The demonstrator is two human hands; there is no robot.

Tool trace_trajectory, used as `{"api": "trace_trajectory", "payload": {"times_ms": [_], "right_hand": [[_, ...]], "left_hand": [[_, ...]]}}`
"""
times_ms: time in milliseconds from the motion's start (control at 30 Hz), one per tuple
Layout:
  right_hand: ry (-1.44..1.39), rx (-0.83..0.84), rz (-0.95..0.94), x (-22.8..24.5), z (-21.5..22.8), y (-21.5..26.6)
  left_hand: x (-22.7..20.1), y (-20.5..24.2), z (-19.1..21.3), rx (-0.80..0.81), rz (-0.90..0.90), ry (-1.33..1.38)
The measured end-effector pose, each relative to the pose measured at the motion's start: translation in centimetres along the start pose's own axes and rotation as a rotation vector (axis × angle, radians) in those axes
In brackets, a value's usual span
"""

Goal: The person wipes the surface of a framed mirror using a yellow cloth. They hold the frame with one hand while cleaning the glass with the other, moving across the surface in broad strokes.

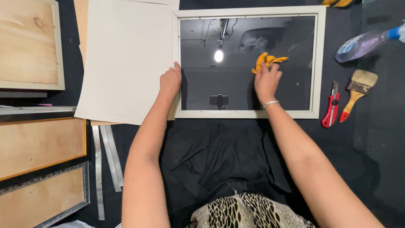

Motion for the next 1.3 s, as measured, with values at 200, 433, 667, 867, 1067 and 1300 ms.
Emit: {"api": "trace_trajectory", "payload": {"times_ms": [200, 433, 667, 867, 1067, 1300], "right_hand": [[-0.125, 0.425, 0.472, 19.6, -2.6, 9.8], [-0.139, 0.327, 0.868, 21.0, -3.0, 13.6], [-0.053, 0.3, 0.553, 3.7, -2.5, 4.2], [-0.053, 0.029, 0.074, -7.8, -0.5, 0.2], [-0.154, 0.004, 0.151, 7.5, -0.5, 2.7], [-0.23, 0.385, 0.651, 24.7, -6.2, 13.1]], "left_hand": [[-0.7, 3.8, 5.6, 0.014, 0.161, 0.292], [-1.2, 4.9, 6.5, -0.038, 0.224, 0.303], [-1.1, 4.7, 5.3, -0.055, 0.211, 0.291], [-1.0, 5.0, 4.8, -0.077, 0.247, 0.273], [-0.5, 3.9, 3.2, -0.085, 0.305, 0.298], [0.7, 3.5, 2.4, -0.052, 0.297, 0.345]]}}
Point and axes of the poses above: each hand's wrist, its own y-axis away from the middle knuckle, its own z-axis out of the back of the hand, x = y × z, the point moved 9 cm from there along -y, towards the middle knuckle, and after that the axes turned 3 degrees about -z, right-handed, at the moved point
